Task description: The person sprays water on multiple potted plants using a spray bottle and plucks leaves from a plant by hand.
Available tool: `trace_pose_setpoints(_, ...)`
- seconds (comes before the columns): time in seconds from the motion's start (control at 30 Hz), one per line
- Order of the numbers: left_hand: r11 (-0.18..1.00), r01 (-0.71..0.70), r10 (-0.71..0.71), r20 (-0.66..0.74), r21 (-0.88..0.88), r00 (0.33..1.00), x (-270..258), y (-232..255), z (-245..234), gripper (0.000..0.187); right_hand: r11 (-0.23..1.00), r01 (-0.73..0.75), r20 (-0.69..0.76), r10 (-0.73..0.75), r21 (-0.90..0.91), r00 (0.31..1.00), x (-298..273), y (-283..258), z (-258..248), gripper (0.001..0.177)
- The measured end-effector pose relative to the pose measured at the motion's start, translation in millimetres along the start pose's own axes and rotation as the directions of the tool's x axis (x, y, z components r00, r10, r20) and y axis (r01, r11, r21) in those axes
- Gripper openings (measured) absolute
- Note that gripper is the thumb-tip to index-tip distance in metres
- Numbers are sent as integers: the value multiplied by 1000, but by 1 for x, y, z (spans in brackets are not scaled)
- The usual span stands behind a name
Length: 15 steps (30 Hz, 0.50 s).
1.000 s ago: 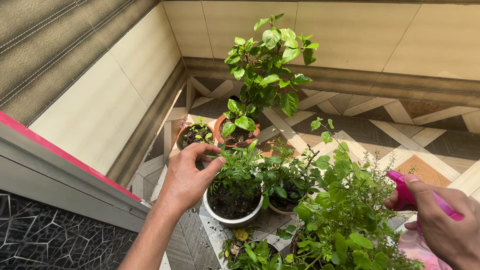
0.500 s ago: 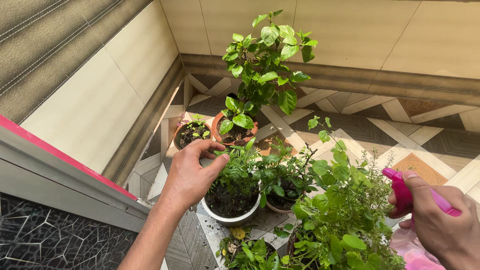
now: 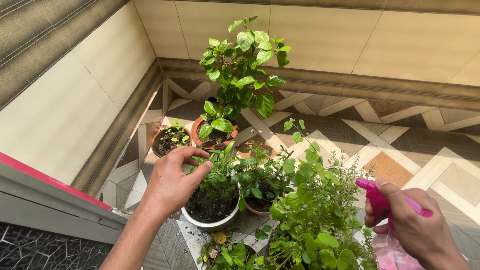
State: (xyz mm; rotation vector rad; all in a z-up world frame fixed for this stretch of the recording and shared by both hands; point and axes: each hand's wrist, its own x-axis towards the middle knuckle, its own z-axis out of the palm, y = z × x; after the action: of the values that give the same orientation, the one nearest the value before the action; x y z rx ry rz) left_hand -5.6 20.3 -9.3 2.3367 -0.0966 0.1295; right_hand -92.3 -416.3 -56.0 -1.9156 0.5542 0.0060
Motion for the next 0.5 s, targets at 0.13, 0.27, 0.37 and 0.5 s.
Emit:
trace_pose_setpoints(0.13, 997, 78, -78, 38, 1, 996, 1, -3, 7, 36, 991, 20, 71, -29, 132, 997, 2, 5, -6, 58)
trace_pose_setpoints(0.27, 998, 63, -62, 69, -18, 996, 5, 0, 15, 37, 999, -12, 60, 9, 53, 998, -3, -20, -9, 56)
trace_pose_setpoints(0.37, 998, 67, -67, 83, 7, 994, 8, 1, 18, 36, 999, -30, 68, 29, 16, 997, -4, -27, -13, 56)
trace_pose_setpoints(0.5, 998, 60, -61, 82, 17, 995, 6, 1, 20, 36, 999, -34, 119, 32, 21, 992, 0, -17, -34, 59)
